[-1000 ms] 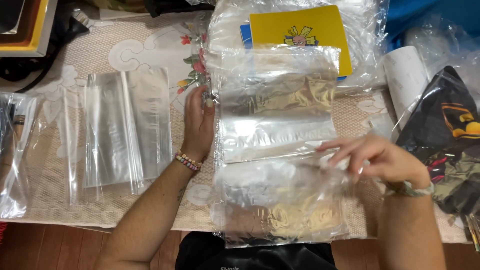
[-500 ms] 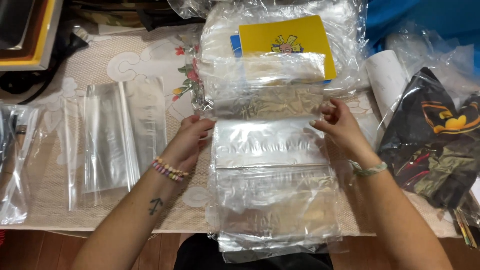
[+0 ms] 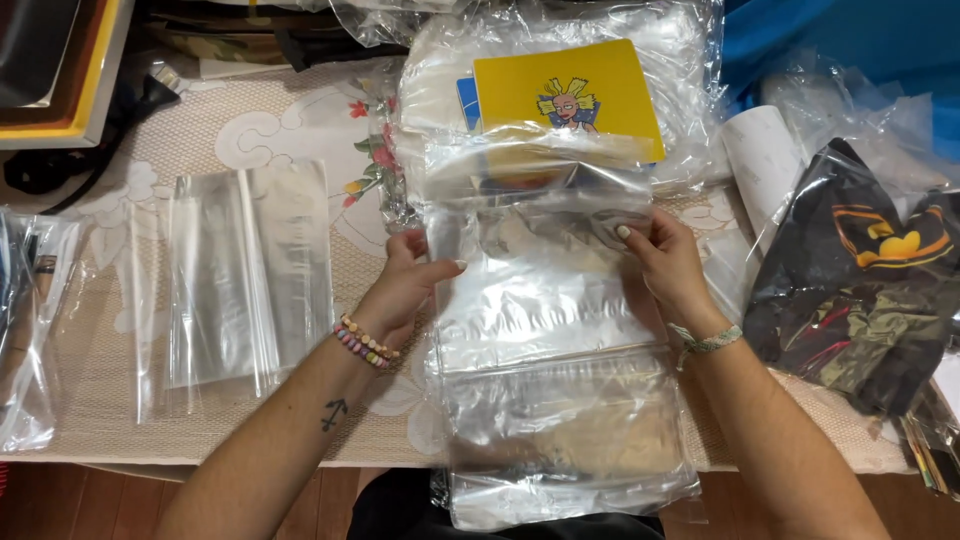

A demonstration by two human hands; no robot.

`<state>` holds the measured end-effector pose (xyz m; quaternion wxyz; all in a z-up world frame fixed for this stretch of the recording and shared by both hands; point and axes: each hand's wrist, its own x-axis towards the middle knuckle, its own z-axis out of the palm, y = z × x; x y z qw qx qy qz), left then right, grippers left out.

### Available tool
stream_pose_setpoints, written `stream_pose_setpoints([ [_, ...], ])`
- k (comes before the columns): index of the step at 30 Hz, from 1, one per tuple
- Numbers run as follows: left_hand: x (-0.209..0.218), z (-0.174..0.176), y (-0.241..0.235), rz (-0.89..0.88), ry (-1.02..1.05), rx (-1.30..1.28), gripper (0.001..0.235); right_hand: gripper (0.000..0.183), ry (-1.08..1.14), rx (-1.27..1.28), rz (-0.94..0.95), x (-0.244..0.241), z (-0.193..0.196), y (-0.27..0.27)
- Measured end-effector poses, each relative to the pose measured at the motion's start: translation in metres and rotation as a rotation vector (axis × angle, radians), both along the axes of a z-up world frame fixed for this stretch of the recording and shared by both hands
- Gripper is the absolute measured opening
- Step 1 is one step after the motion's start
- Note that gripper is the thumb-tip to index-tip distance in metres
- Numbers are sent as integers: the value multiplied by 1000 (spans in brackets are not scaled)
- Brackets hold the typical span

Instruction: The person places a white t-shirt into a clear plastic bag and seals it. They then handle several other clear plastic bags, smoothing them out and stacking them on the table.

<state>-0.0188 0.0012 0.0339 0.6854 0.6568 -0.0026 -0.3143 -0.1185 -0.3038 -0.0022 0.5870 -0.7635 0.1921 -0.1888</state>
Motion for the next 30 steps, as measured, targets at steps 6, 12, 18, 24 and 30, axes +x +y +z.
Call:
stream_pose_setpoints([
  [6,-6,-13,23,110,90,-181,80,10,-130,37,189,34,0,-3],
  [12,-68,2,61,255,139,-73,23,11,-60,-41,664,115,50,40],
  [18,-128,-31,93,-250,103,426,56,14,215,-484,1122,170,59,120],
  [24,-130,-16,103,-77,140,476,59,13,380,-351,1078,161,86,148],
  [30,-83,-39,102,475,-136,72,16,21,130,-255,733,95,129,104],
])
